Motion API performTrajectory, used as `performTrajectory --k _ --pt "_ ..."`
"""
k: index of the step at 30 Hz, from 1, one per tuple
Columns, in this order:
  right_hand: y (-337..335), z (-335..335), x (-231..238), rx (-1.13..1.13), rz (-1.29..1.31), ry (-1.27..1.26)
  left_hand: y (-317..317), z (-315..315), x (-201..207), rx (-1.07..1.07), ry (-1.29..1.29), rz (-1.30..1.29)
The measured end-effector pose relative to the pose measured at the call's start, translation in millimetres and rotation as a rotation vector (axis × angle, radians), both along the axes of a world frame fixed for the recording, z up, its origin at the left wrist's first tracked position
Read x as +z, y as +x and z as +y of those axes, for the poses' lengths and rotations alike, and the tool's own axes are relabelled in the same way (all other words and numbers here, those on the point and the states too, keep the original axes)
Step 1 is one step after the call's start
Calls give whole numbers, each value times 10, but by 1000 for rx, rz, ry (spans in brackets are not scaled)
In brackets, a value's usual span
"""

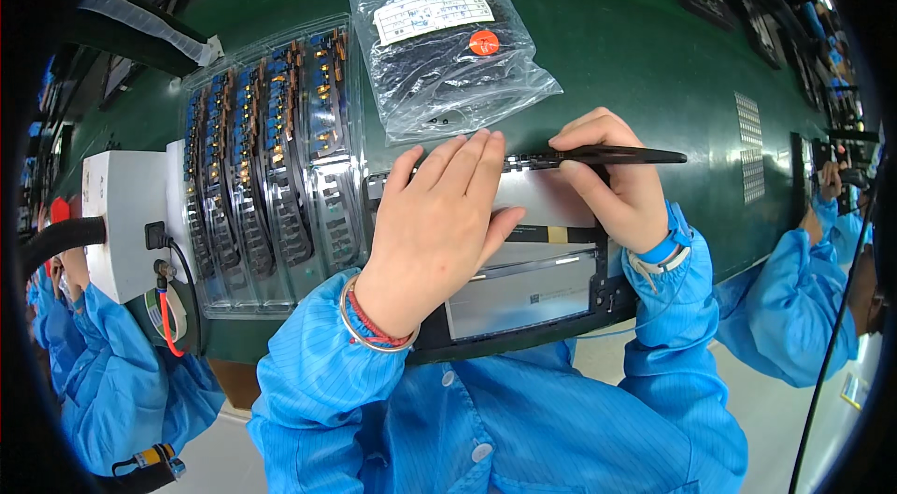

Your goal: The person assembles electronic components on a flat device chassis at a factory workstation. Using a black pen-like tool, they press down and secure small parts along the edges of the chassis. The person handles multiple chassis units sequentially, moving them from a staging area to the work surface and then to a completed pile.

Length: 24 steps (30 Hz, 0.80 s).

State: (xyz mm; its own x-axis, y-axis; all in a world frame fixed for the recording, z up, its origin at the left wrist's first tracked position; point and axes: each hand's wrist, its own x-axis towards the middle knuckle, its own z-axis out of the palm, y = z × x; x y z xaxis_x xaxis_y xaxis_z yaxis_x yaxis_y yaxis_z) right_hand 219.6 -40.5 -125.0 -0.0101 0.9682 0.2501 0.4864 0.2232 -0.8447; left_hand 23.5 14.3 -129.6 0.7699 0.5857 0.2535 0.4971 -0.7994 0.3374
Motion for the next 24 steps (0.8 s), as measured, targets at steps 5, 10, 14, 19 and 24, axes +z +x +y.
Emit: performTrajectory --k 5,10,14,19,24 --pt "18 -22 -4 -66 137 14 -25 -3 -1 11 31 13" --pt "60 -35 33 -96 267 189 -48 -52 45 18 105 -2" --pt "135 -257 183 -192 214 244 -331 -453 485 -143 2 -68" --pt "108 -945 273 -393 -132 181 -758 -188 848 -7 -304 319" --pt "-194 -1104 475 -254 -92 238 -728 981 547 41 333 -18"
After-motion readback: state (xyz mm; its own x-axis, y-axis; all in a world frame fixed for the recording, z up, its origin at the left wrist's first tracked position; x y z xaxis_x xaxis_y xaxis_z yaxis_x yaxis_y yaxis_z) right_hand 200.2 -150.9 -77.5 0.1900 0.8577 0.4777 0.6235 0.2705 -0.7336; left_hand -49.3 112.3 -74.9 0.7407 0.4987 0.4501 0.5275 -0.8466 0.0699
